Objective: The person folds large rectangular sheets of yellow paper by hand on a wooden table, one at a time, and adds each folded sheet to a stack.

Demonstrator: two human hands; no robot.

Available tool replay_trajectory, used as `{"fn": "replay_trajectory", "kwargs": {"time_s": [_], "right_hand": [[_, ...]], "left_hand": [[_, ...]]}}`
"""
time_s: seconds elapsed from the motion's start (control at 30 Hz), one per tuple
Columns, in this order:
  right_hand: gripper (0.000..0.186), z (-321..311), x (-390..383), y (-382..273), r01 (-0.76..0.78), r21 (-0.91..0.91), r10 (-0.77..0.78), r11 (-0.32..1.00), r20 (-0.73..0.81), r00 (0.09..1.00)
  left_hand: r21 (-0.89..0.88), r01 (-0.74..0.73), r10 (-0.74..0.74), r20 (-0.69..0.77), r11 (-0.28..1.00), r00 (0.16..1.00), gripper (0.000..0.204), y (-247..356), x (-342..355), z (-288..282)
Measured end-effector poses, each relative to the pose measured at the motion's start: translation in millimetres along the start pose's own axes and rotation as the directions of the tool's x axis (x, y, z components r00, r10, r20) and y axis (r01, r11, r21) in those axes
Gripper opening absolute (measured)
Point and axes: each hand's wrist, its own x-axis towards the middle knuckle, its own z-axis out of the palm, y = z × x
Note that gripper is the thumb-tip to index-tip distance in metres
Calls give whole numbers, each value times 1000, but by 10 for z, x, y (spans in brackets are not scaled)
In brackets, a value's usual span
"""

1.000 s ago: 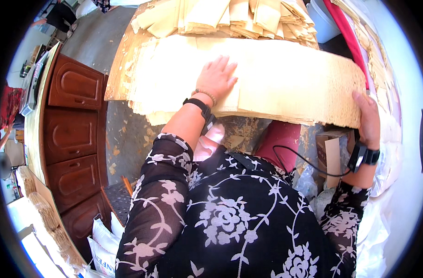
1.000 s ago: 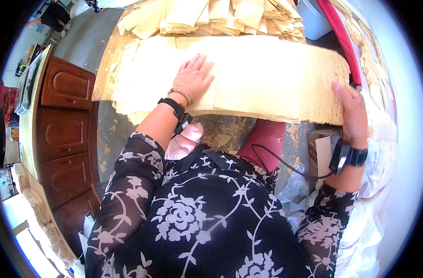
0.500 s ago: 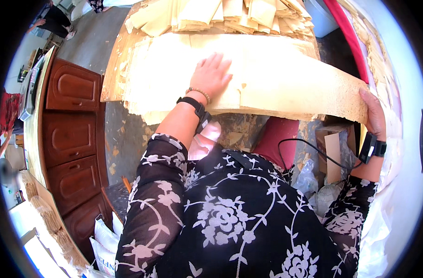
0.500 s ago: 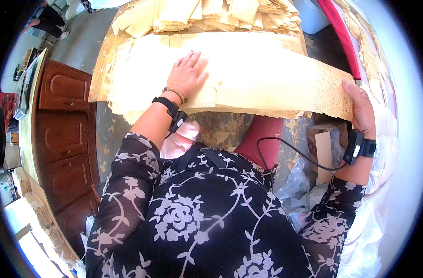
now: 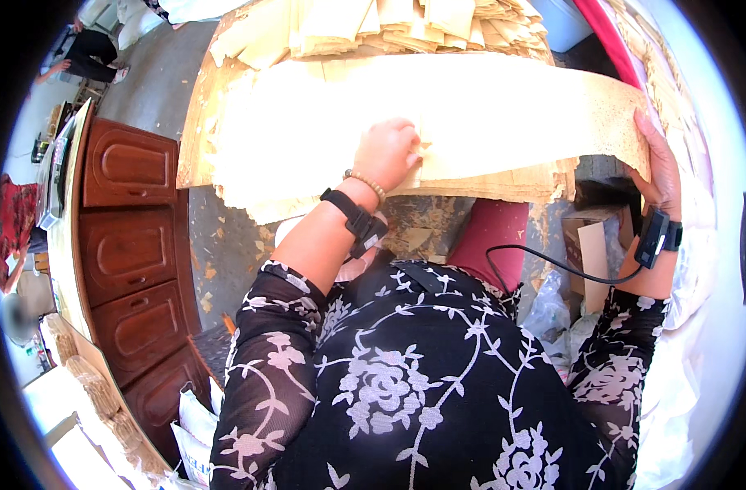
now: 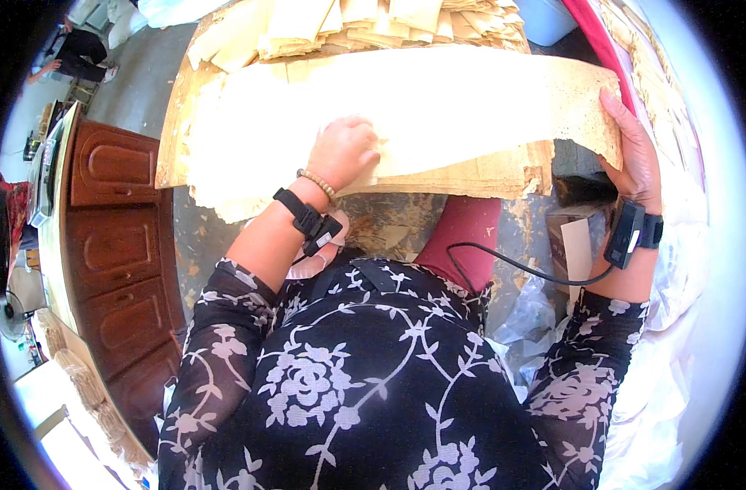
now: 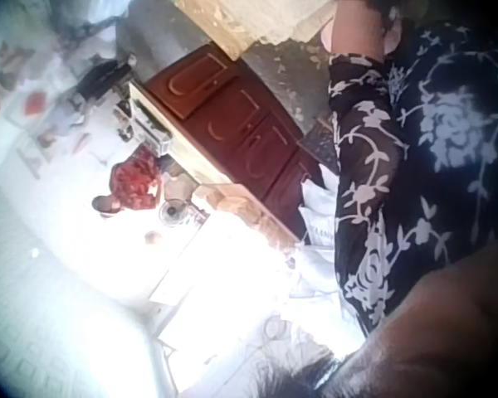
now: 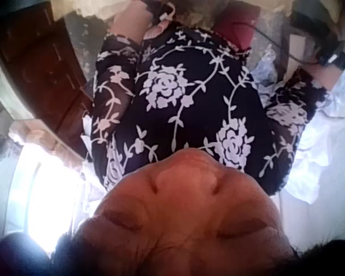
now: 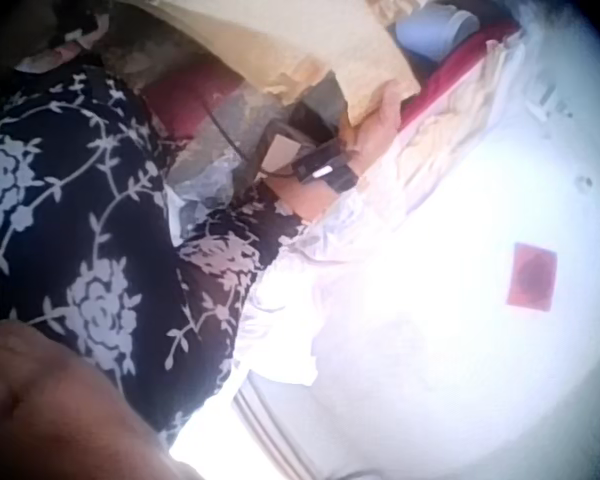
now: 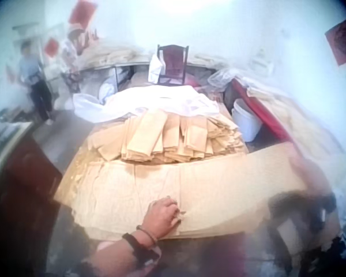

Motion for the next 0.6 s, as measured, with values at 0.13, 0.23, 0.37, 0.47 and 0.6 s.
{"fn": "replay_trajectory", "kwargs": {"time_s": [0.13,0.23,0.37,0.47,0.6], "right_hand": [[53,13,-56,-14,0,19,-1,1000,31,1000],[48,50,-94,-43,-3,44,0,999,76,997],[45,-71,-31,15,-16,30,14,999,50,999],[42,-157,-27,42,-1,26,1,1000,25,1000],[38,-107,-61,48,5,-26,-7,1000,-77,997]], "left_hand": [[153,56,-62,35,987,997,10,120,86,-70],[301,-9,1,28,953,1000,7,98,130,-83],[371,-229,197,123,900,973,9,13,147,-101],[404,-238,179,178,883,968,9,12,215,-74],[420,-83,45,98,904,994,7,133,178,-88]]}}
